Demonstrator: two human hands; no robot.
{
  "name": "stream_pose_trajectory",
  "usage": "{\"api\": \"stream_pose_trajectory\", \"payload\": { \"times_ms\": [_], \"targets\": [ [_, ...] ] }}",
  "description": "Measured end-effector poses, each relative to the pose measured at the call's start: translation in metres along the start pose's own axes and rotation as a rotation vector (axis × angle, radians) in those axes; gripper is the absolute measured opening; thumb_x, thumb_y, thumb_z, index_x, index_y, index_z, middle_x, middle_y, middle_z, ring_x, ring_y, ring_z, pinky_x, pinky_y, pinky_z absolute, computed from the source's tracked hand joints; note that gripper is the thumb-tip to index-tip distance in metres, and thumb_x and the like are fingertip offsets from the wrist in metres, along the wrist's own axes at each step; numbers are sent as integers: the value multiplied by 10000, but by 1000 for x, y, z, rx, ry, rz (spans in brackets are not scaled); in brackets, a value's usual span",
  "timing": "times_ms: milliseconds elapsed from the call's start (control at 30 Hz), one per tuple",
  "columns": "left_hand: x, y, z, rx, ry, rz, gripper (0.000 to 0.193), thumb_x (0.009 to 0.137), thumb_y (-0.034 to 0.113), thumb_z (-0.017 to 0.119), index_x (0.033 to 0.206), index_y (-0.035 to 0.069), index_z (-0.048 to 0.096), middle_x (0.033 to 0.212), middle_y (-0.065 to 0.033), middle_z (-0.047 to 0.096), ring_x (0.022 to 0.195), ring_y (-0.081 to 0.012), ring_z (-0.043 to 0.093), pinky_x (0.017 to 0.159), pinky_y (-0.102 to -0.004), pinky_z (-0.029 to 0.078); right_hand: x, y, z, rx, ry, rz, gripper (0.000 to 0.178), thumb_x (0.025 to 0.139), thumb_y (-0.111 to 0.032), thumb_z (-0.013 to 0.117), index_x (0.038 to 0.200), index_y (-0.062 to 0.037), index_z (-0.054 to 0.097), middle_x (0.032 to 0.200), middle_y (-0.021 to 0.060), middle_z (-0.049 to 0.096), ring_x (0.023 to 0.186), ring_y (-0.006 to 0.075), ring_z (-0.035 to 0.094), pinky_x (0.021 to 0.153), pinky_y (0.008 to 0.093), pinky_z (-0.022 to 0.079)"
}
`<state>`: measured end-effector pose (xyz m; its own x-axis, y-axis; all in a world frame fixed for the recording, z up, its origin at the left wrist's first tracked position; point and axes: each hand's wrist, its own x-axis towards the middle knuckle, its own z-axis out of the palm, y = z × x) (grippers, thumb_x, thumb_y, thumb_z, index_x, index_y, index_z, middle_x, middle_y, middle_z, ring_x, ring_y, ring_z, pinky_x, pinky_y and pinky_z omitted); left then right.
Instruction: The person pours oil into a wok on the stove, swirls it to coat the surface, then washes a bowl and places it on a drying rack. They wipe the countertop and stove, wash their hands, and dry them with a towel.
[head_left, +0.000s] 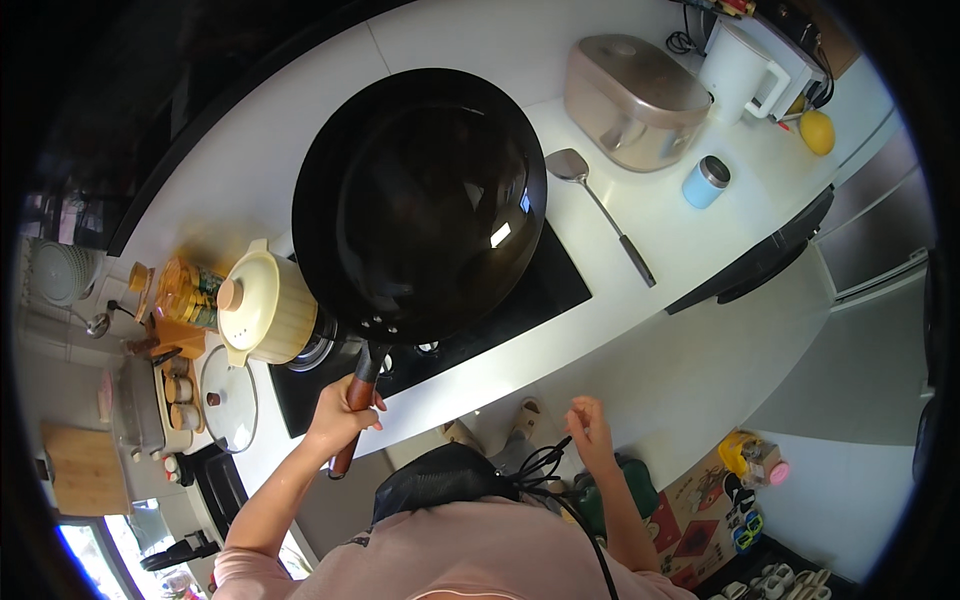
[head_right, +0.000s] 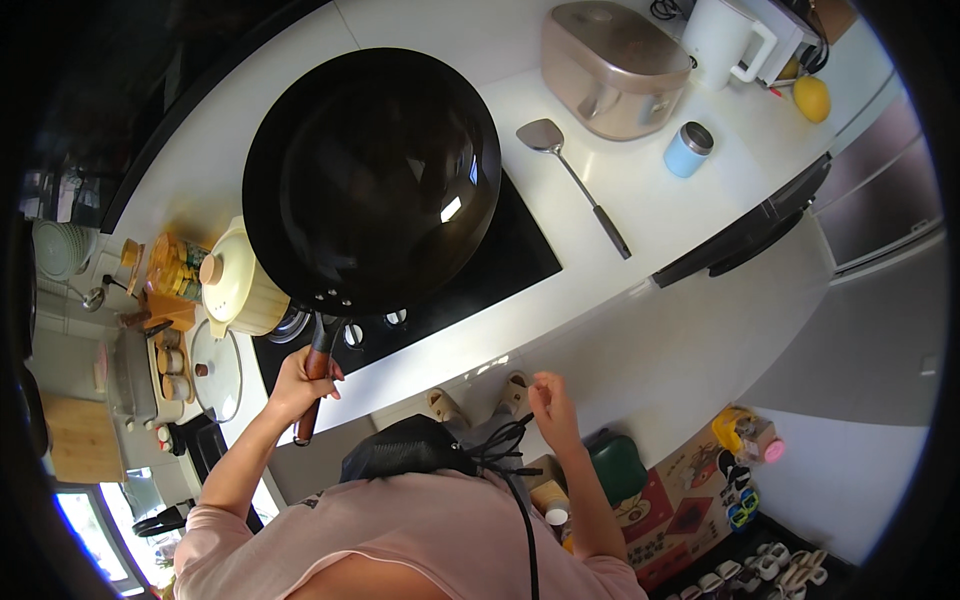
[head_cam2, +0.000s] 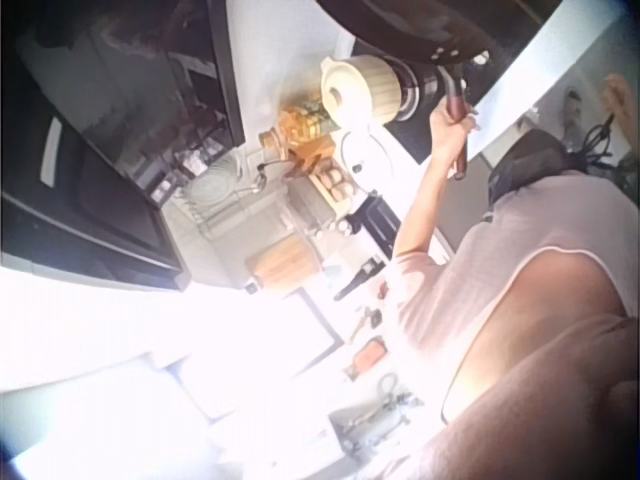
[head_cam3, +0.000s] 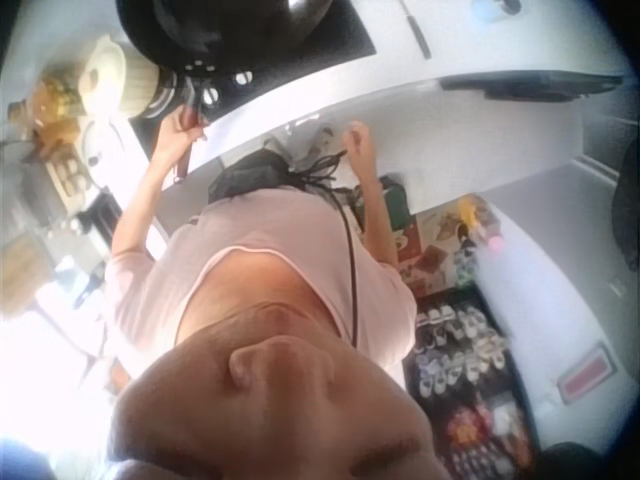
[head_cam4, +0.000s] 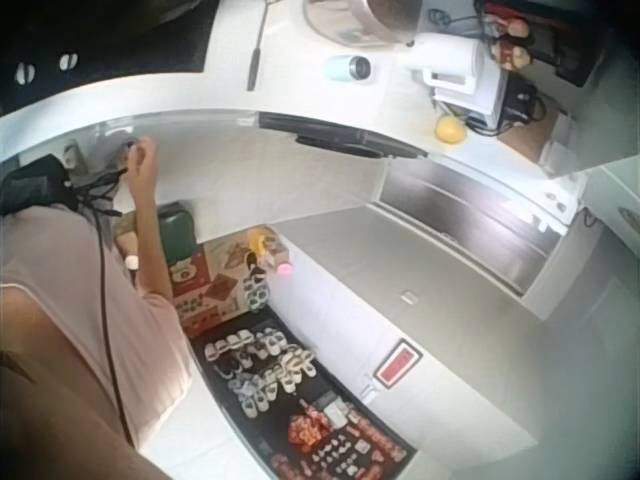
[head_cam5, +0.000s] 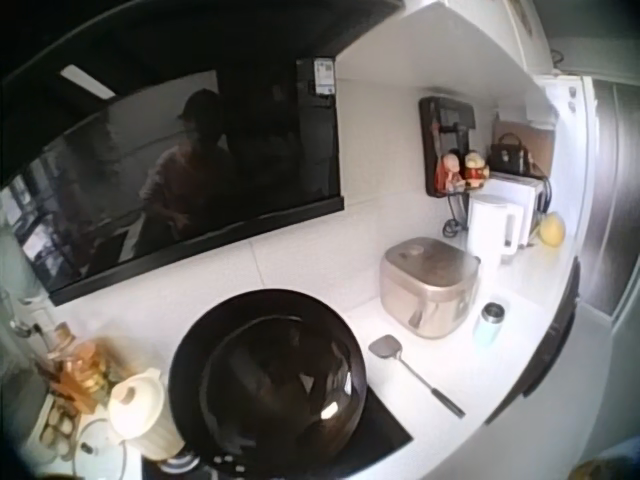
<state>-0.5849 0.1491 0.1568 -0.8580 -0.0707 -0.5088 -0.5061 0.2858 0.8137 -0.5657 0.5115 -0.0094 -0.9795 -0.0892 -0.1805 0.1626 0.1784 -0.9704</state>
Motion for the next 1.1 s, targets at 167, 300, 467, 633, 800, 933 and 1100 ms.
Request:
{"api": "stream_pose_trajectory", "payload": {
  "times_ms": [167,300,467,633,800,933,1100],
  "targets": [
    [-12,0,-13,61,2,-41,285,634,-91,567,907,-40,506,744,-99,584,631,-166,615,590,-273,511,-1,9,-4,-28,44,-4,242,910,-130,547,1121,-35,475,865,84,584,715,125,551,638,254,453],
    [-20,6,-18,97,26,-79,255,642,-93,569,881,-37,498,735,-104,585,622,-168,619,578,-273,511,-3,16,-4,-62,48,-16,240,912,-134,548,1115,-29,474,865,87,587,699,124,547,616,253,447],
    [-26,9,-24,99,30,-141,234,649,-71,592,854,-17,491,719,-92,583,596,-175,625,544,-255,491,-3,15,-3,-64,20,-2,230,919,-118,528,1114,-19,456,867,80,585,683,116,559,613,240,457],
    [-31,19,-31,121,35,-194,235,644,-46,618,832,0,484,681,-70,562,562,-175,615,512,-248,471,-2,18,-4,-89,34,-9,222,919,-118,527,1106,-19,462,868,81,586,685,117,565,612,240,459],
    [-35,33,-43,155,27,-244,233,632,-44,619,819,-2,486,665,-68,533,538,-184,598,522,-271,493,-2,23,-6,-23,51,31,227,910,-137,547,1097,-22,488,872,95,597,698,138,577,621,255,465],
    [-43,44,-51,160,26,-329,235,627,-46,614,826,-12,494,661,-76,527,533,-188,596,527,-280,499,-1,22,-4,-16,26,49,220,914,-132,539,1094,-18,486,865,94,592,697,142,582,622,255,467],
    [-52,64,-58,210,18,-411,206,627,-36,625,798,-23,509,649,-85,541,527,-185,597,500,-264,469,-2,31,-6,-25,26,42,215,916,-129,534,1089,-13,483,868,97,590,697,146,584,627,257,469]
  ]
}}
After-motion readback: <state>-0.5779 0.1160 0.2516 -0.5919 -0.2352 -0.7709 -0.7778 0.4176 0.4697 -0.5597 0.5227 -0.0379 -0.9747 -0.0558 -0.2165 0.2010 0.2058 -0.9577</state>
